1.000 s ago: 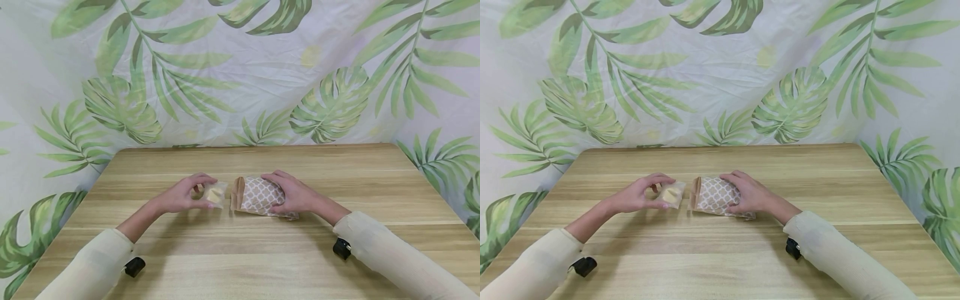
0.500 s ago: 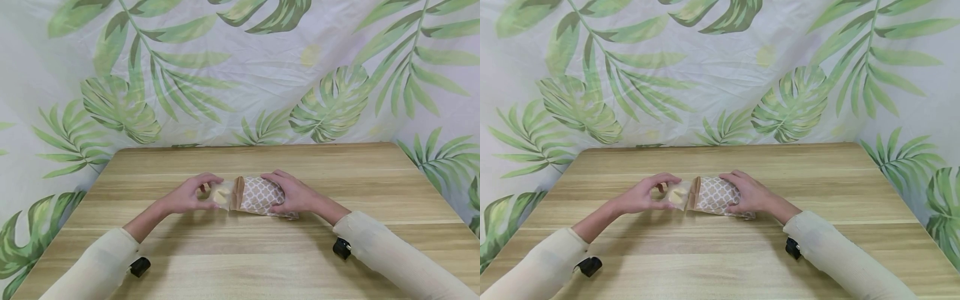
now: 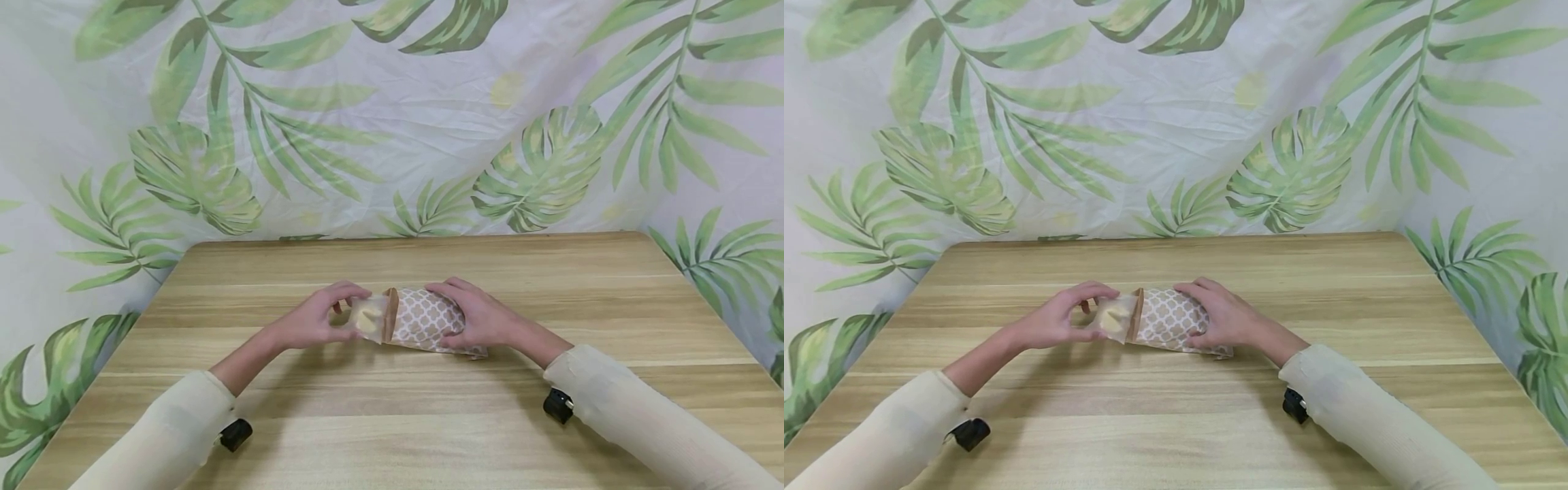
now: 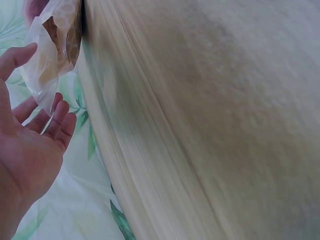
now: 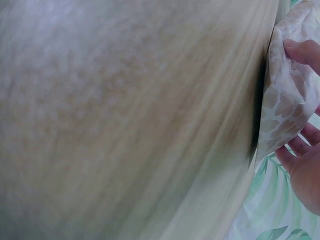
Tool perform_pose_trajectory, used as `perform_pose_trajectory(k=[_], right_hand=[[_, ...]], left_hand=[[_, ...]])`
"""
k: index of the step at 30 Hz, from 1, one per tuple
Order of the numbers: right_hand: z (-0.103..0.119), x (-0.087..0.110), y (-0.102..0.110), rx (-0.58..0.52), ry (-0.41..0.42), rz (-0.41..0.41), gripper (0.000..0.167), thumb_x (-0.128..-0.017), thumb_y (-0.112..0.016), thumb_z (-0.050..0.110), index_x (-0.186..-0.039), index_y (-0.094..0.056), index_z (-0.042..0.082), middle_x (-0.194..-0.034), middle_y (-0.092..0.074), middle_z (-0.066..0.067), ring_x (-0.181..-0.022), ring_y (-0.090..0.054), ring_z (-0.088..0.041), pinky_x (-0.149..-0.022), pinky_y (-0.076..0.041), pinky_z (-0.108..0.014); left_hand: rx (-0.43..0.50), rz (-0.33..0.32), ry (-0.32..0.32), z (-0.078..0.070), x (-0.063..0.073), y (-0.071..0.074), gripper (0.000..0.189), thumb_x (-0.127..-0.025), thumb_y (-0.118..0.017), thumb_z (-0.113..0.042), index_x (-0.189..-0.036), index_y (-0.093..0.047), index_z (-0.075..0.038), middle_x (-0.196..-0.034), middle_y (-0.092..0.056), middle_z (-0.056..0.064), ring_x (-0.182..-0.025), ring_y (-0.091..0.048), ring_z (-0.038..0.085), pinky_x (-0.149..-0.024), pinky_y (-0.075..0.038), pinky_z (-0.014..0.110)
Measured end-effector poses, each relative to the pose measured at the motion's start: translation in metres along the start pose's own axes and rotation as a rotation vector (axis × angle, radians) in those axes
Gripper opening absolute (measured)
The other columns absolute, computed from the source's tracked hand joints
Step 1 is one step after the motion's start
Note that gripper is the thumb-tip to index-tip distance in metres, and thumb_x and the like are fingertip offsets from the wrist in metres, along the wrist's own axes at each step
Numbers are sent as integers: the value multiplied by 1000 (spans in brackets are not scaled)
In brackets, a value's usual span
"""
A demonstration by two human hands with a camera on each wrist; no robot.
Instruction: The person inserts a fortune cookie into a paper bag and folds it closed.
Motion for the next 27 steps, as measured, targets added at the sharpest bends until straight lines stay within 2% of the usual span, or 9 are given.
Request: perform_pose_trajectory(k=[4,13,22,27], right_hand=[[0,-1,0,-4,1,2,95,-71,-94,22,-152,-48,4,-132,-57,-9,-118,-58,-26,-104,-49,-48],[0,-1,1,-11,5,3,94,-71,-95,22,-151,-49,3,-132,-57,-10,-119,-58,-26,-105,-49,-49],[0,0,0,-20,-1,7,95,-70,-95,21,-152,-48,4,-132,-57,-9,-118,-58,-26,-105,-49,-48],[-1,0,0,-20,1,5,96,-70,-95,21,-152,-49,3,-131,-57,-9,-118,-58,-25,-105,-49,-48]], left_hand=[[-30,-14,2,-3,-4,-2,63,-80,-84,-13,-135,-61,5,-133,-61,18,-107,-56,25,-86,-52,42],[-64,-34,43,-8,-9,-5,66,-82,-83,-18,-138,-58,6,-142,-53,23,-118,-55,32,-91,-52,51],[-71,-73,33,-12,-11,-3,63,-80,-84,-14,-135,-60,6,-137,-56,19,-121,-55,36,-93,-50,54],[-68,-86,13,-13,-10,-5,65,-80,-85,-12,-136,-59,6,-138,-55,19,-126,-53,38,-101,-47,58]])
Point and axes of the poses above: each hand's wrist, its own x-axis away from the middle knuckle, its own y-axis out of the back of the hand, z = x × y, the point moved 3 cm from there along -x, towards the middle knuckle
